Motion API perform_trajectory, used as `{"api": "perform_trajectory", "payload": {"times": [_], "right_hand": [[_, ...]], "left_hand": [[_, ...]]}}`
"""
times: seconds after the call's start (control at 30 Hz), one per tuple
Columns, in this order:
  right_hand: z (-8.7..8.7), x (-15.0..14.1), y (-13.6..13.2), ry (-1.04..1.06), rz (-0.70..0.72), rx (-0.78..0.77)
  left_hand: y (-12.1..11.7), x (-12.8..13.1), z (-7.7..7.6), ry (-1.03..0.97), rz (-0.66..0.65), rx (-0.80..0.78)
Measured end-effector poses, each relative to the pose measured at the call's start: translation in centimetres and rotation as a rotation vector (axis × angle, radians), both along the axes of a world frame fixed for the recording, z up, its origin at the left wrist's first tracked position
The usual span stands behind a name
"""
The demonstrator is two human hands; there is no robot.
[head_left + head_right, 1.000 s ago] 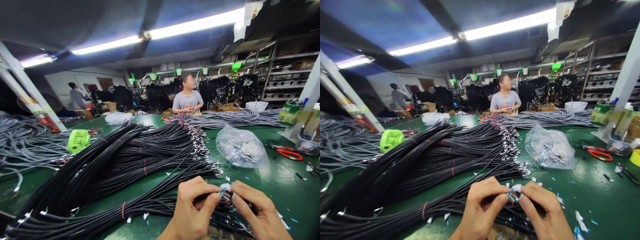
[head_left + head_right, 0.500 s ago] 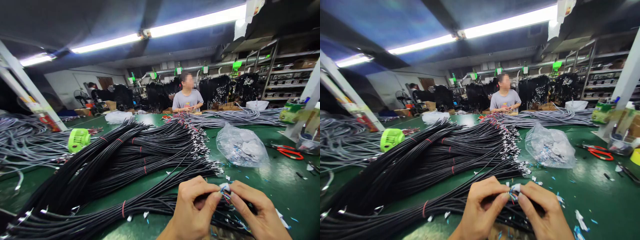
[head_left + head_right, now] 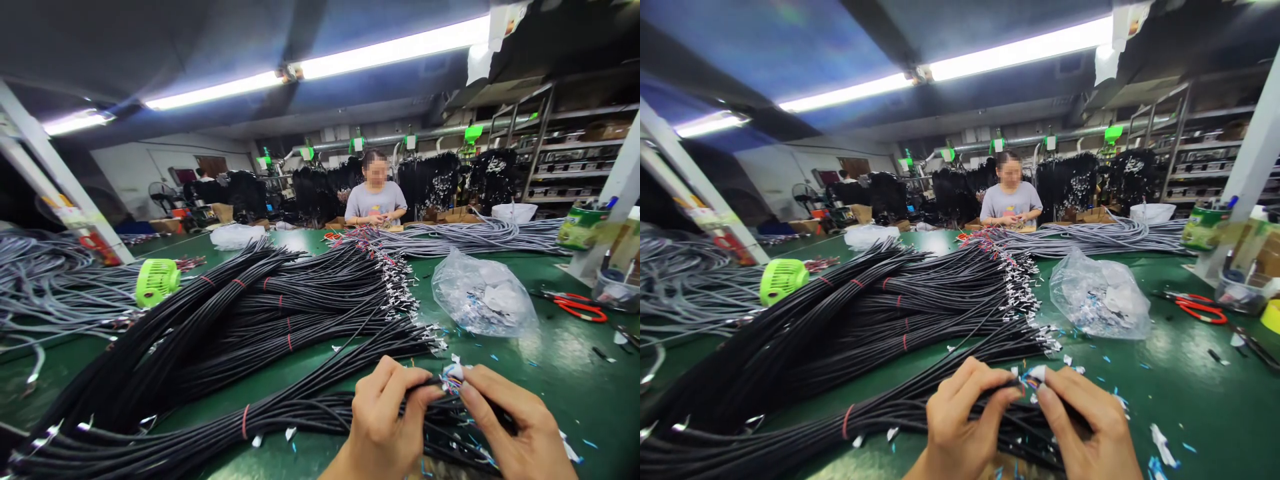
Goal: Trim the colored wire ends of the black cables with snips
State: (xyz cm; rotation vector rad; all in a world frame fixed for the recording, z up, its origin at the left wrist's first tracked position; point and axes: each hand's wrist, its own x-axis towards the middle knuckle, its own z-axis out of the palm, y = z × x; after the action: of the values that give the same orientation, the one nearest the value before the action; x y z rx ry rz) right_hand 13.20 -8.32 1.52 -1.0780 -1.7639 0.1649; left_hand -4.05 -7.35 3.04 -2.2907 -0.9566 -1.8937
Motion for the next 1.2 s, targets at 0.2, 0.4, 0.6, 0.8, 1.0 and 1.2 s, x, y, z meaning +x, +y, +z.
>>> {"api": "perform_trajectory", "payload": {"times": [0.2,0.4,0.6,0.8,1.0,1.2], "right_hand": [[0.1,-0.7,-0.3,0.101,-0.004,0.071],[-0.1,-0.2,-0.1,0.046,0.045,0.094],[0.4,-0.3,0.0,0.192,-0.011,0.035],[2.0,-0.8,-0.3,0.206,0.101,-0.071],[2.0,0.1,-0.2,0.022,0.165,0.05],[1.8,0.7,-0.2,-0.127,0.173,0.098]], "left_hand": [[0.0,0.0,0.1,0.018,-0.141,-0.303],[0.2,-0.1,0.7,-0.104,-0.424,-0.753],[-0.1,-0.1,1.1,-0.056,-0.347,-0.699],[-0.5,-0.1,1.4,0.091,-0.261,-0.573],[-0.5,-0.1,1.5,0.152,-0.242,-0.507],[-0.3,-0.1,1.6,0.191,-0.198,-0.534]]}}
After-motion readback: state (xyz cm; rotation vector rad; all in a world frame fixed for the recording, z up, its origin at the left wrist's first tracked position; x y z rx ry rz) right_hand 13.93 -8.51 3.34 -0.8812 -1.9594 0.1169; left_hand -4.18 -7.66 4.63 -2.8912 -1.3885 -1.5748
